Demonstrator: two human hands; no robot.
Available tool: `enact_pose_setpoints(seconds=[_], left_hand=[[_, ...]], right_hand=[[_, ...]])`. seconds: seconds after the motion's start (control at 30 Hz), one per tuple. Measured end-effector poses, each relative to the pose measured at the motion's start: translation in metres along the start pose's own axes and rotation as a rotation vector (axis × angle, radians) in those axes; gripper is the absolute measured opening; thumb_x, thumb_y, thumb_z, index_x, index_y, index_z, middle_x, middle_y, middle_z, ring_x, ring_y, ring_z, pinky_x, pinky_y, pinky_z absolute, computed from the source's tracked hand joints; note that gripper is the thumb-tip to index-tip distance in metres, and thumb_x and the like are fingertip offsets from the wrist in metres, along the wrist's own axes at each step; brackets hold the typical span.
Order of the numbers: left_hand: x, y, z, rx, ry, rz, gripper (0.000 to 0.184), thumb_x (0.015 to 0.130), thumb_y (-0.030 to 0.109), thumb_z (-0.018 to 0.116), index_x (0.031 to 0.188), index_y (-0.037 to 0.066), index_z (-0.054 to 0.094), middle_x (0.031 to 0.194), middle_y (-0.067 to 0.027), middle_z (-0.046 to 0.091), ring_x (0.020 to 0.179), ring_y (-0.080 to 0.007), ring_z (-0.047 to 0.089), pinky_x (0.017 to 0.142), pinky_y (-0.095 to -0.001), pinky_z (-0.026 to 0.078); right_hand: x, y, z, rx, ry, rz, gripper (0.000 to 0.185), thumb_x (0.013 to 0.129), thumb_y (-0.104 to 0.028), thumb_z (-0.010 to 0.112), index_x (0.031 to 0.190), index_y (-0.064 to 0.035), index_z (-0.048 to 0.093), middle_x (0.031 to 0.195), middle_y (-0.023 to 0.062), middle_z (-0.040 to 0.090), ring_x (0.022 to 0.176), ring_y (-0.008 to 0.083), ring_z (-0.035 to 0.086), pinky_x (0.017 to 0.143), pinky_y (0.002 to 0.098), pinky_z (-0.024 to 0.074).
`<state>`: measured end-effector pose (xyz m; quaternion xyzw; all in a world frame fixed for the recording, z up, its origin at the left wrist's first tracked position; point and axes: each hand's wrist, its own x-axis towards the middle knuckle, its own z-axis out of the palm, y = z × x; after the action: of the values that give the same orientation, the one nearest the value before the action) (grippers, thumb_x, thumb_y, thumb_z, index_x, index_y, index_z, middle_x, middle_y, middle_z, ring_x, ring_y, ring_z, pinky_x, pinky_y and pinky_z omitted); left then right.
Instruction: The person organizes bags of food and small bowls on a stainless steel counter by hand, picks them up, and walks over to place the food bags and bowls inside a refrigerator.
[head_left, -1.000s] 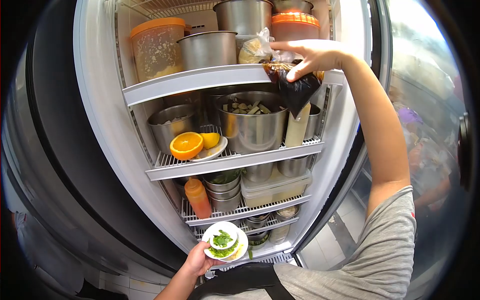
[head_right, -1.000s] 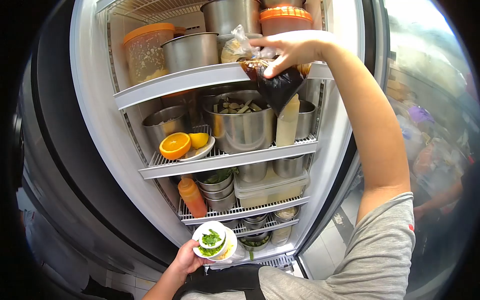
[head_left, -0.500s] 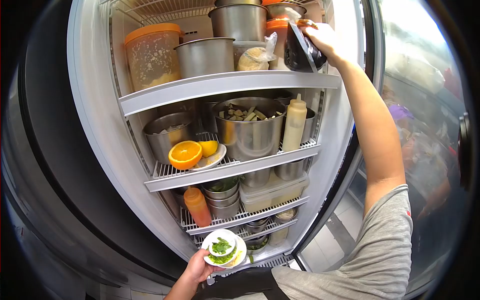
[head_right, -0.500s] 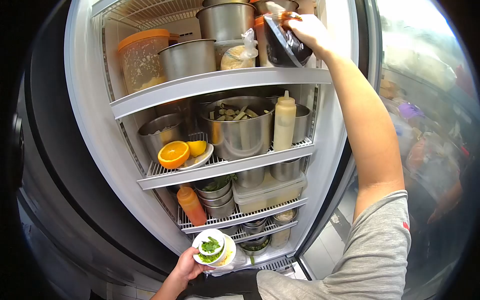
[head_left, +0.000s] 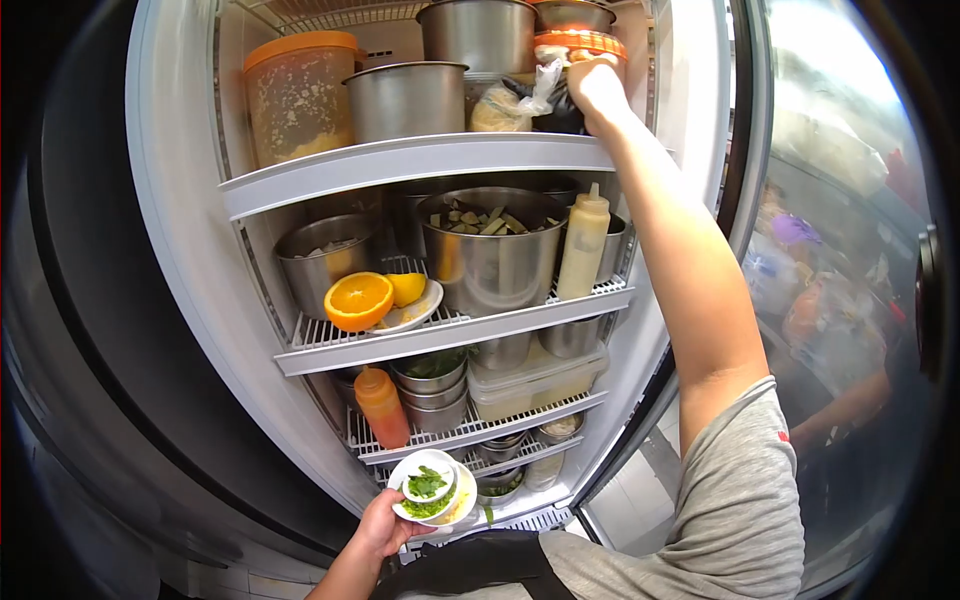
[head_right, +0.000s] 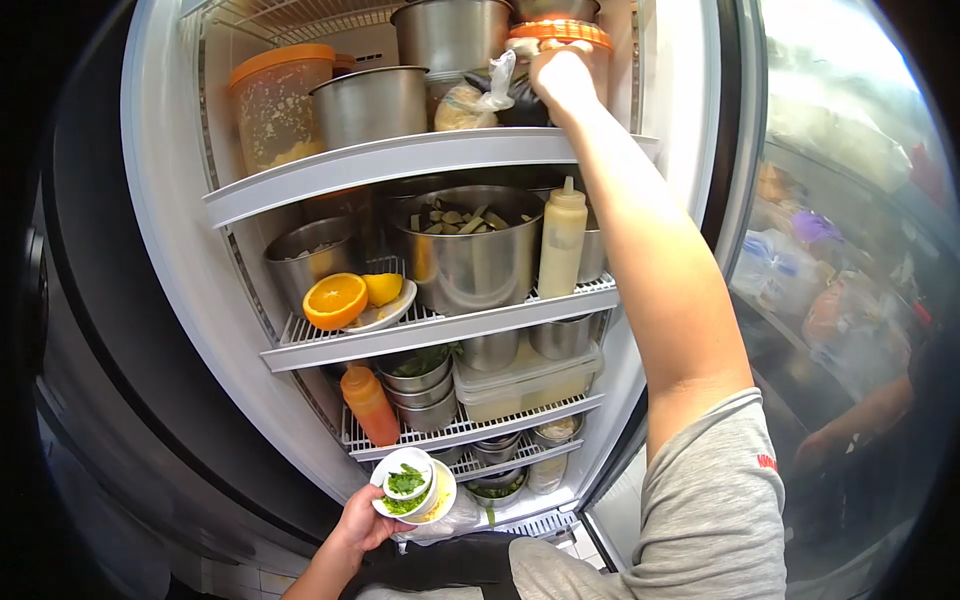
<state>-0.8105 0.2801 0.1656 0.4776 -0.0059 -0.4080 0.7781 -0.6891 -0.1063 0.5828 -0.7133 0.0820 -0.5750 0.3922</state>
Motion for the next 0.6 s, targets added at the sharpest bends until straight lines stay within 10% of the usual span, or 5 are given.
enact_pose_setpoints(seconds=[0.07, 0.2, 0.33, 0.5, 0.6], left_hand=[[0.002, -0.001, 0.000, -0.011, -0.015, 0.013, 0.045, 0.090, 0.019, 0.031, 0.130, -0.001, 0.040, 0.121, -0.0192, 0.055, 0.104, -0.0337, 0.060, 0.082, -0.0464, 0.053], [0.007, -0.006, -0.004, 0.014, -0.012, 0.005, 0.049, 0.088, 0.022, 0.030, 0.131, 0.000, 0.038, 0.123, -0.0206, 0.053, 0.104, -0.0366, 0.059, 0.081, -0.0503, 0.052], [0.006, -0.006, -0.002, 0.016, 0.000, 0.003, 0.050, 0.088, 0.022, 0.031, 0.131, 0.000, 0.038, 0.122, -0.0207, 0.053, 0.105, -0.0367, 0.058, 0.082, -0.0506, 0.052], [0.002, -0.005, 0.003, 0.016, 0.016, 0.021, 0.050, 0.088, 0.022, 0.030, 0.131, 0.000, 0.038, 0.123, -0.0210, 0.053, 0.105, -0.0373, 0.058, 0.083, -0.0514, 0.051], [-0.002, 0.000, 0.006, 0.000, 0.024, 0.036, 0.049, 0.088, 0.022, 0.032, 0.131, -0.001, 0.039, 0.122, -0.0214, 0.053, 0.105, -0.0372, 0.059, 0.083, -0.0511, 0.051]], right_hand=[[-0.013, -0.018, -0.002, -0.113, -0.054, 0.109, 0.035, 0.084, -0.022, 0.046, 0.099, 0.0073, 0.060, 0.091, 0.0212, 0.064, 0.084, 0.0279, 0.063, 0.070, 0.0397, 0.0471], [-0.014, -0.038, -0.034, -1.084, -0.720, -0.397, 0.051, 0.083, -0.044, 0.052, 0.108, -0.0005, 0.061, 0.097, 0.0196, 0.065, 0.088, 0.0301, 0.064, 0.078, 0.0371, 0.0503], [-0.025, -0.074, -0.072, -0.986, -0.711, -0.240, 0.051, 0.081, -0.053, 0.056, 0.105, -0.0083, 0.065, 0.085, 0.0077, 0.065, 0.071, 0.0164, 0.063, 0.057, 0.0316, 0.0532], [-0.031, -0.058, -0.085, -0.997, -0.815, -0.279, 0.027, 0.090, -0.028, 0.052, 0.104, -0.0084, 0.064, 0.076, 0.0078, 0.065, 0.045, 0.0168, 0.057, 0.046, 0.0285, 0.0484], [-0.039, -0.046, -0.087, -0.933, -0.719, -0.256, 0.027, 0.092, -0.028, 0.052, 0.106, -0.0072, 0.061, 0.083, 0.0106, 0.063, 0.061, 0.0199, 0.062, 0.057, 0.0318, 0.0499]])
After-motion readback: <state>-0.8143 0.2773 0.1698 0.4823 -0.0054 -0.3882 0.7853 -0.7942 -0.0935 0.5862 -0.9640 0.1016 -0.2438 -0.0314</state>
